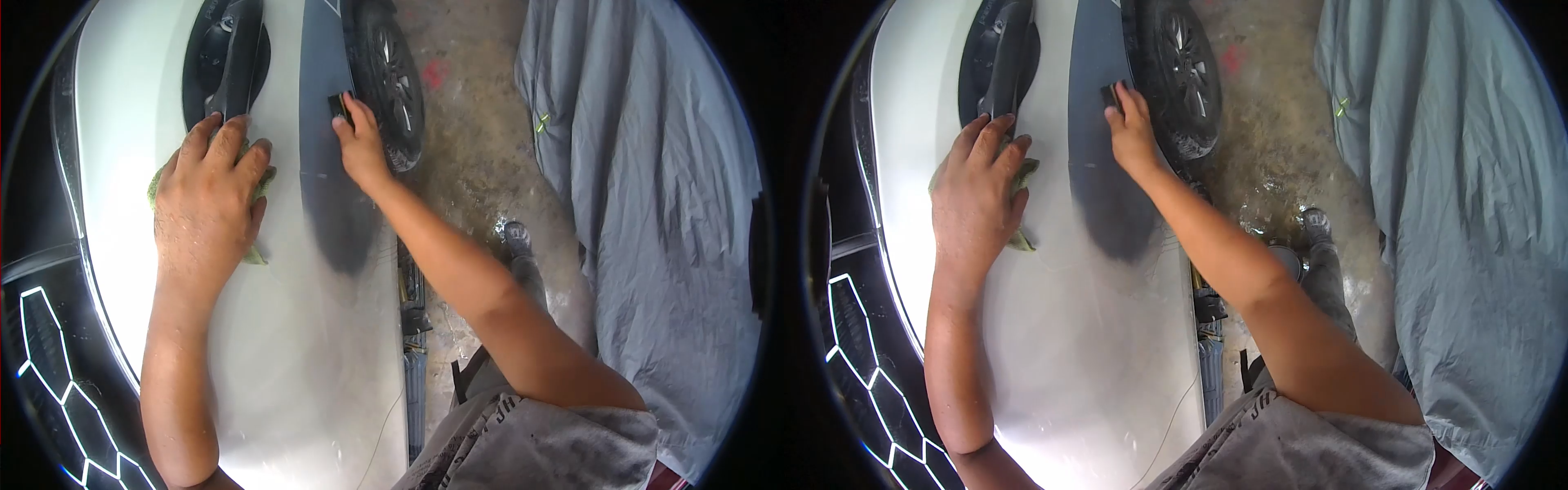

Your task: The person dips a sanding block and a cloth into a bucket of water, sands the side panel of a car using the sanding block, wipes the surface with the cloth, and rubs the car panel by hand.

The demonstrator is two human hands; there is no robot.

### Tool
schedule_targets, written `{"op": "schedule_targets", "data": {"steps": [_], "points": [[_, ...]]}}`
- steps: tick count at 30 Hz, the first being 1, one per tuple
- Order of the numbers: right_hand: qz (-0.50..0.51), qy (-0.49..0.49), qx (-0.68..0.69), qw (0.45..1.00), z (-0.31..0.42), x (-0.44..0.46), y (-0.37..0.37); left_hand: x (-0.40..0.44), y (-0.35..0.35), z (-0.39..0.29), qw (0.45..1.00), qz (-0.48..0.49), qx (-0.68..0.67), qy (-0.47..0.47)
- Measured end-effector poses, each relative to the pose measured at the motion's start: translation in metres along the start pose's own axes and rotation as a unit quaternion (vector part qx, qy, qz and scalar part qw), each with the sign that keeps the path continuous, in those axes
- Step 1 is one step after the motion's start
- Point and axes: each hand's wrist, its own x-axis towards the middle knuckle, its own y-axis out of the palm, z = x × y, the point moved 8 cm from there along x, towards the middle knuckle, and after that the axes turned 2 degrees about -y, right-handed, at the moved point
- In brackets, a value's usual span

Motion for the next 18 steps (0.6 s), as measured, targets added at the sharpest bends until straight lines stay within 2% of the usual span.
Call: {"op": "schedule_targets", "data": {"steps": [2,4,5,8,9,11,13,16,18], "points": [[0.017,0.006,0.025,1.000,0.018,-0.062,0.005,-0.001,-0.002,0.001,1.000,0.001,-0.003,0.000],[0.077,0.007,-0.008,0.997,0.030,-0.155,0.009,-0.001,-0.002,0.000,1.000,0.004,-0.005,-0.001],[0.104,0.018,0.025,0.994,0.035,-0.195,0.008,-0.001,-0.003,-0.001,1.000,0.005,-0.005,-0.001],[0.098,0.033,0.059,0.993,0.031,-0.168,0.011,-0.001,-0.006,0.002,1.000,-0.003,-0.010,0.001],[0.071,0.041,0.067,0.994,0.032,-0.120,0.012,0.000,-0.006,0.001,1.000,-0.006,-0.014,0.004],[0.021,-0.030,0.054,0.998,0.034,-0.016,0.013,-0.001,-0.005,0.001,1.000,-0.006,-0.009,0.003],[0.005,-0.060,0.054,0.997,0.034,0.039,0.011,-0.001,-0.001,0.000,1.000,-0.004,-0.006,0.008],[0.015,-0.053,0.047,0.997,0.046,-0.019,0.010,-0.002,-0.003,0.000,1.000,-0.009,-0.016,0.009],[0.056,0.003,0.028,0.998,0.055,-0.115,0.012,-0.003,-0.005,0.000,0.999,-0.014,-0.032,0.014]]}}
